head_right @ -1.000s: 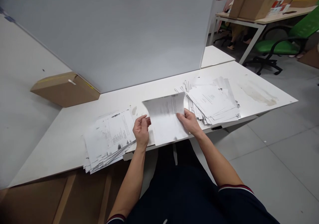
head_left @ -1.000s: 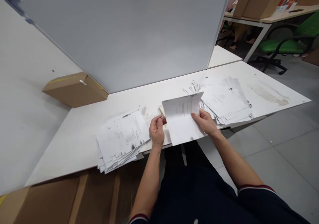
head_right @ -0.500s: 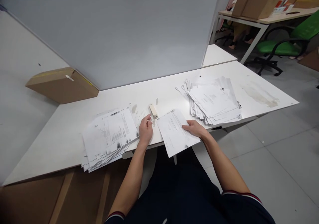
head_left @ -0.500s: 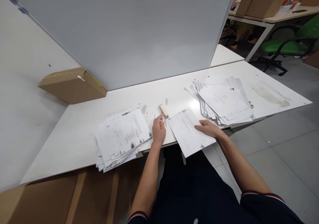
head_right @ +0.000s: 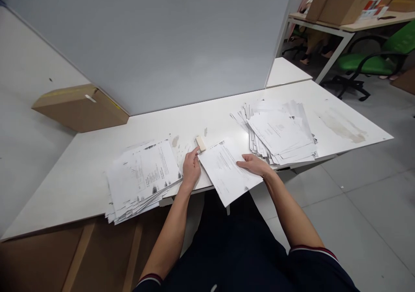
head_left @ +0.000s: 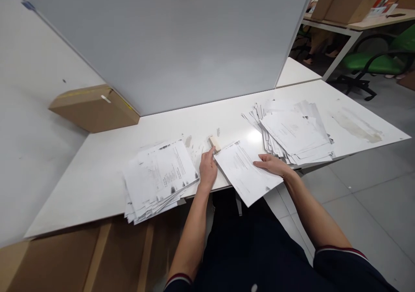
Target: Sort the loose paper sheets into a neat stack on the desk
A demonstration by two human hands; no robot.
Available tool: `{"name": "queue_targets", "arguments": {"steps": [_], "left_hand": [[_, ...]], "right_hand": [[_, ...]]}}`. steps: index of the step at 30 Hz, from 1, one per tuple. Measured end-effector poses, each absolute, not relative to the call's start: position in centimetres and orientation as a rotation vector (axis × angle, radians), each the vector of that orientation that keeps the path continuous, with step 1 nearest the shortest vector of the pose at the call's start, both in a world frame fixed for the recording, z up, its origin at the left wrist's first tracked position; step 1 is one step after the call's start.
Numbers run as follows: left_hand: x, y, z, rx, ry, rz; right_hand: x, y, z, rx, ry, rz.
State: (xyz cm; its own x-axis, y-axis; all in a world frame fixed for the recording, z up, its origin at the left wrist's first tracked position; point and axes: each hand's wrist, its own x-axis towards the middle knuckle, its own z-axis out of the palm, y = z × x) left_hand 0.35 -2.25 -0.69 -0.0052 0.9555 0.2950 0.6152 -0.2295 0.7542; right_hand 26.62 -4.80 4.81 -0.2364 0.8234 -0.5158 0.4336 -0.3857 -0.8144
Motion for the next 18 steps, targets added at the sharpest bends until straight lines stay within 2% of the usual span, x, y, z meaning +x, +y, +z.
{"name": "queue_targets", "arguments": {"steps": [12,18], "left_hand": [[0.29,-2.14,-1.13,1.901,1.61,1.108],[0.43,-2.39,-0.79,1.942,1.662,0.994]], "right_hand": [[26.33,-3.95,4.67,-1.813,-1.534,1.582],[26.24,-3.92,4.86,-1.831,-1.525,1.6]]}}
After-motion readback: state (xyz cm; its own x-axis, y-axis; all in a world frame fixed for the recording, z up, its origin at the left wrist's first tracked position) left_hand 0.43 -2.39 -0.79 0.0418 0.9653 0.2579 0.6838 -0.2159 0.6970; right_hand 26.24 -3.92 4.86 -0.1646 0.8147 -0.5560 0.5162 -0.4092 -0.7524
